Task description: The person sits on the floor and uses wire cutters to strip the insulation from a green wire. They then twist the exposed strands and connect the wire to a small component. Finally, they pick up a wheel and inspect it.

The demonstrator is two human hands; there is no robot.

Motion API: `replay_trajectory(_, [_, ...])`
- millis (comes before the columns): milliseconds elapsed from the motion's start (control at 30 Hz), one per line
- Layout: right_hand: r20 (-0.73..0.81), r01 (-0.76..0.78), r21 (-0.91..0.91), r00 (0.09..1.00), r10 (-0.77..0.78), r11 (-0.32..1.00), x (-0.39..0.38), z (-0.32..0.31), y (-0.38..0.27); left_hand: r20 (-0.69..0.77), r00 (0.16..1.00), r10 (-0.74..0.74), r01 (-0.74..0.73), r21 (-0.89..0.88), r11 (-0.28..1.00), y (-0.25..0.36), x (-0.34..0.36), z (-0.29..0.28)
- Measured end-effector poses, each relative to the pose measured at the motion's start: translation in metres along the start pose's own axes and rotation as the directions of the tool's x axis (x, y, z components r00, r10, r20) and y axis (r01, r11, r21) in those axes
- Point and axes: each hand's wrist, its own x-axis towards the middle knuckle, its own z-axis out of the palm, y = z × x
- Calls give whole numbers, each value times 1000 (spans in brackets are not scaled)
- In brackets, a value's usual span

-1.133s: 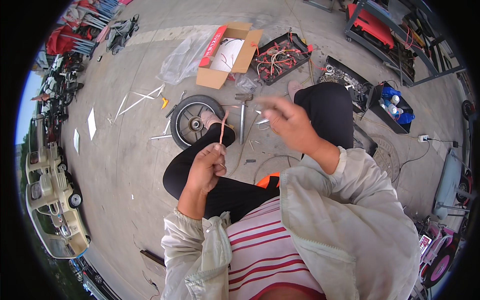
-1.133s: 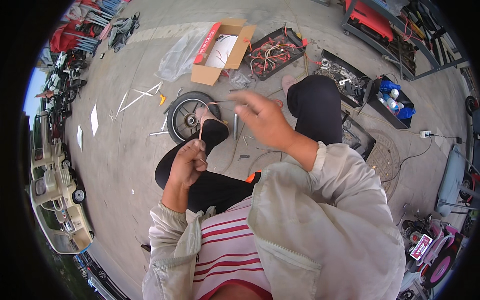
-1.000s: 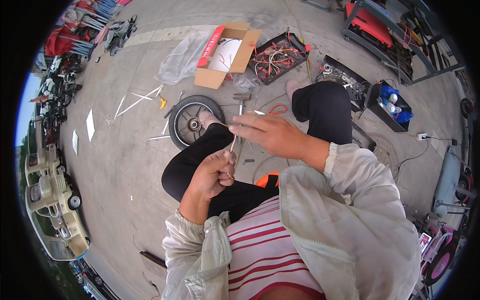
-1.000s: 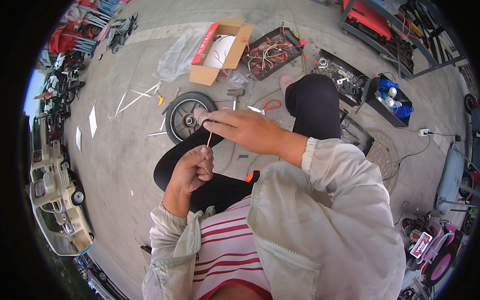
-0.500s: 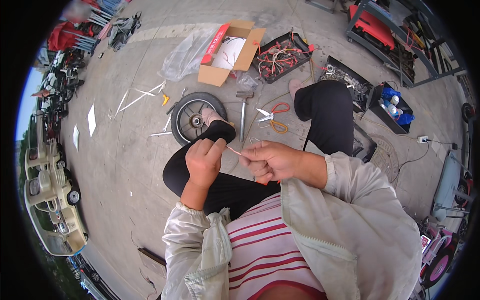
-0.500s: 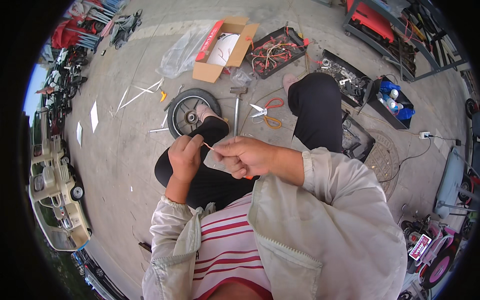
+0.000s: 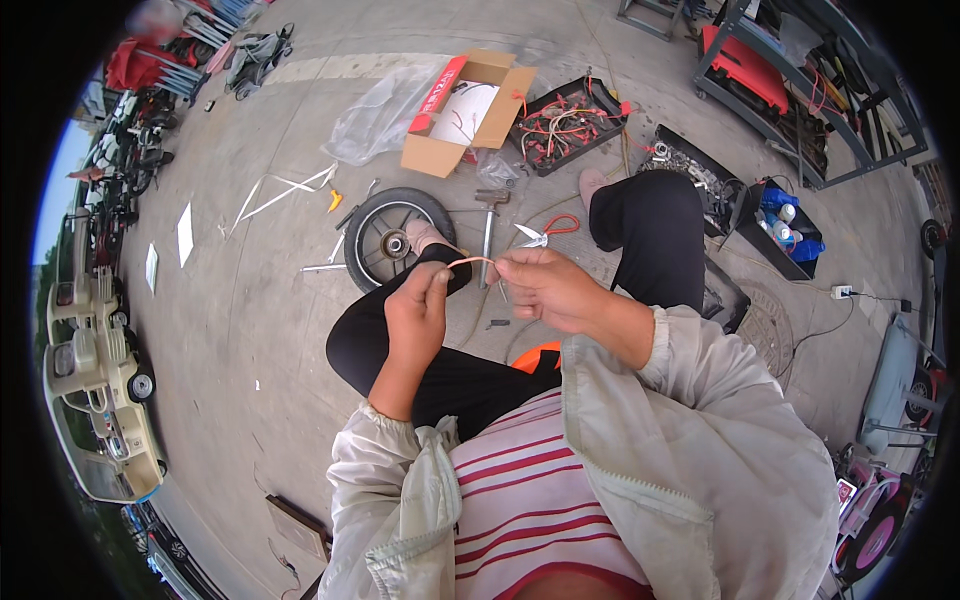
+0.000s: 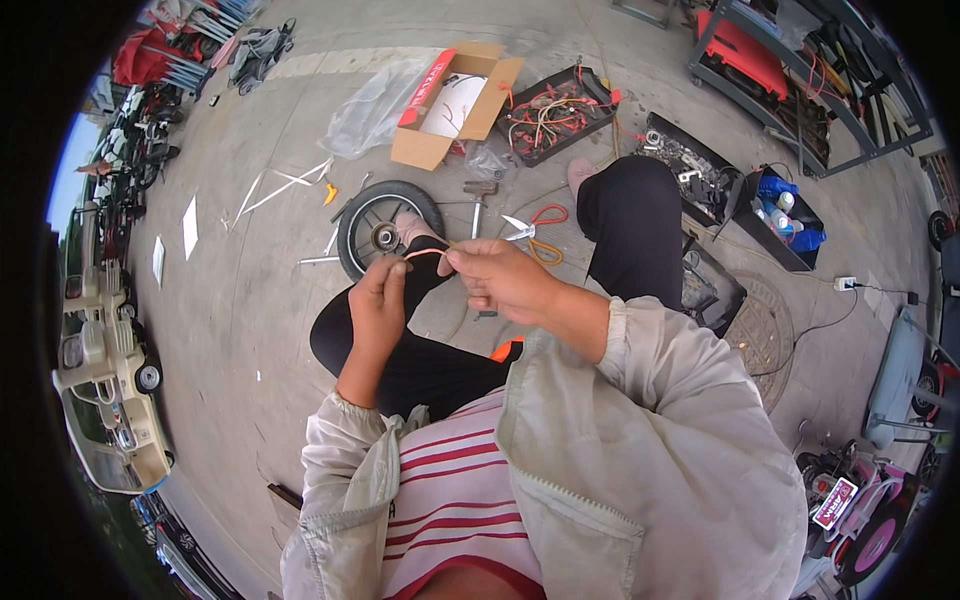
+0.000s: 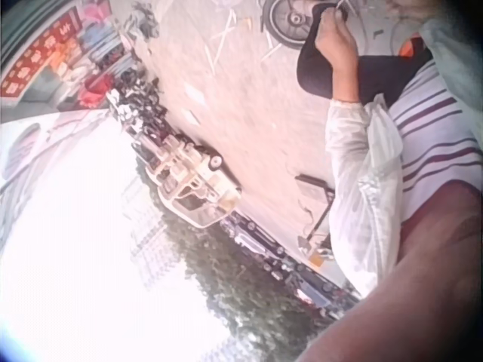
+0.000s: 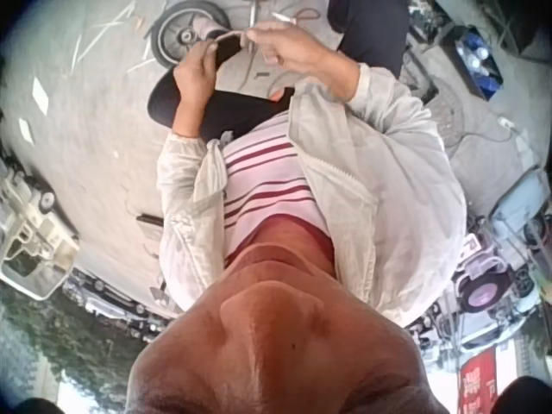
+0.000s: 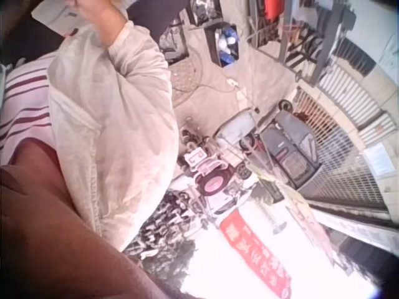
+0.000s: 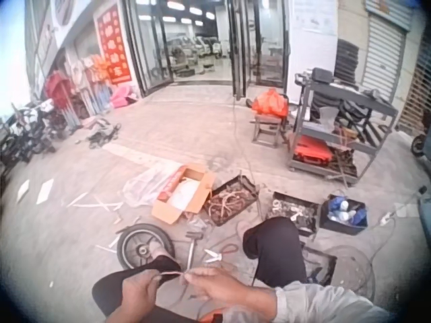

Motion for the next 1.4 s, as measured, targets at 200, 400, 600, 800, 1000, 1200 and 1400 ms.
replay_trajectory(200, [-32, 134, 54, 991, -132, 990, 6, 14, 17, 334, 799, -501, 593, -577, 562, 11, -11, 17])
replay_trajectory(400, [83, -110, 120, 992, 100, 987, 2, 5, 9, 579, 669, -466, 693, -712, 111, 12, -14, 16])
replay_trajectory(600, [149, -313, 97, 943, 297, 945, 4, 0, 4, 675, 714, -185, 691, -723, 26, -3, -18, 16])
replay_trajectory(800, [-7, 264, -739, 917, -399, 619, 1, 28, 27, 536, 676, -505, 629, -777, 18, 11, -16, 30])
replay_trajectory(1000, [123, 280, -941, 807, -577, 191, 3, 28, 38, 413, 758, -506, 548, -823, 150, 0, -17, 31])
replay_trajectory(1200, [223, 126, -971, 780, -584, -203, 11, 20, 34, 282, 747, -601, 533, -795, 290, 15, -14, 33])
replay_trajectory(1400, [479, 121, -828, 660, -579, -547, 10, 12, 29, 515, 473, -715, 565, -800, -202, 4, -16, 27])
